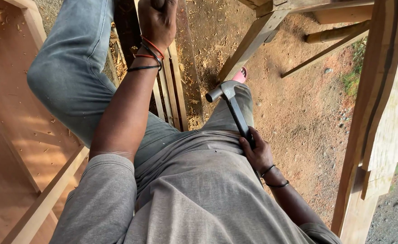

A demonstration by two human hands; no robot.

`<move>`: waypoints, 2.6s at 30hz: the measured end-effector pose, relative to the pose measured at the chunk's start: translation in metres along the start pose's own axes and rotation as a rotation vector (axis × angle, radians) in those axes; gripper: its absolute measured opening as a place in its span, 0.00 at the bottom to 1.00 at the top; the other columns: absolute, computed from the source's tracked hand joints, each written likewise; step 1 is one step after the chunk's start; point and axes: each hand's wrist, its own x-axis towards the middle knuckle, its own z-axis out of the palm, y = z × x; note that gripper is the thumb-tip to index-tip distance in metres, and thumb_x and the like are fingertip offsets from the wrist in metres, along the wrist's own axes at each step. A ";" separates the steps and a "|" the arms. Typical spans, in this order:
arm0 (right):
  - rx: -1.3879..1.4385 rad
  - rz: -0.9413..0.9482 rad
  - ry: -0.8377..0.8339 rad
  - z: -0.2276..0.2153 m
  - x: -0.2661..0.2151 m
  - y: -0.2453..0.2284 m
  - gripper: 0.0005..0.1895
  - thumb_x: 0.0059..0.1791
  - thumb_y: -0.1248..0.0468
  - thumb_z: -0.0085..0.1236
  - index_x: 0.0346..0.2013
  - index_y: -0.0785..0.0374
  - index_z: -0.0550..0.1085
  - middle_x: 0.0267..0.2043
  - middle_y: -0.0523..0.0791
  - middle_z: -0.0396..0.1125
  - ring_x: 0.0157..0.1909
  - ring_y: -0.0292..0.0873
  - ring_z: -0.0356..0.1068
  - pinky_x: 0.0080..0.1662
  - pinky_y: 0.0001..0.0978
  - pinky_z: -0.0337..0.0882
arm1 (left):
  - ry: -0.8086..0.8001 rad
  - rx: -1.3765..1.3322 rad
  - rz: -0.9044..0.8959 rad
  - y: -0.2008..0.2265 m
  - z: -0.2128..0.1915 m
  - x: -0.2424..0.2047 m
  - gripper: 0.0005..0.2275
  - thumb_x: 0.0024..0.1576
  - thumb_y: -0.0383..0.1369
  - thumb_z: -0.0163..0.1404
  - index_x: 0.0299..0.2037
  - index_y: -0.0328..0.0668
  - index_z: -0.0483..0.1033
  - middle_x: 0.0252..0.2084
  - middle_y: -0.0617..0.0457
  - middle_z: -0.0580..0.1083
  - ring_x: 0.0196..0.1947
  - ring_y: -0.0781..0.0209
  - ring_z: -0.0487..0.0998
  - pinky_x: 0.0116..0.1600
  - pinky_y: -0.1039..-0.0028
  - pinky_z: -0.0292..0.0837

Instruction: Using a hammer and chisel to shape and assemble a wooden furniture joint.

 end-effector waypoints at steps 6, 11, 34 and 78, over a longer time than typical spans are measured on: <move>-0.011 -0.015 -0.023 -0.006 0.000 -0.011 0.30 0.52 0.50 0.58 0.63 0.63 0.68 0.33 0.54 0.76 0.36 0.50 0.80 0.39 0.40 0.77 | -0.021 -0.018 0.027 -0.012 0.000 -0.002 0.24 0.72 0.40 0.50 0.23 0.38 0.61 0.17 0.58 0.60 0.19 0.68 0.61 0.28 0.71 0.53; -0.025 -0.015 -0.019 -0.006 0.000 -0.011 0.29 0.51 0.50 0.58 0.62 0.63 0.69 0.33 0.54 0.76 0.36 0.51 0.80 0.38 0.40 0.77 | -0.018 -0.005 0.036 -0.016 0.000 -0.005 0.24 0.71 0.41 0.50 0.21 0.40 0.62 0.16 0.59 0.60 0.17 0.67 0.62 0.27 0.72 0.54; -0.018 0.003 -0.024 -0.010 0.000 -0.016 0.30 0.51 0.48 0.57 0.64 0.60 0.68 0.36 0.54 0.76 0.39 0.52 0.80 0.41 0.42 0.77 | 0.101 0.110 -0.036 0.000 -0.032 -0.014 0.23 0.72 0.47 0.44 0.27 0.40 0.64 0.20 0.54 0.64 0.21 0.61 0.70 0.34 0.67 0.66; -0.162 -0.500 0.101 -0.077 0.057 -0.202 0.30 0.53 0.55 0.60 0.67 0.56 0.63 0.44 0.53 0.75 0.38 0.57 0.77 0.36 0.45 0.77 | -0.136 0.090 0.219 0.049 -0.003 -0.041 0.16 0.68 0.42 0.50 0.38 0.34 0.74 0.30 0.44 0.74 0.32 0.49 0.78 0.37 0.65 0.70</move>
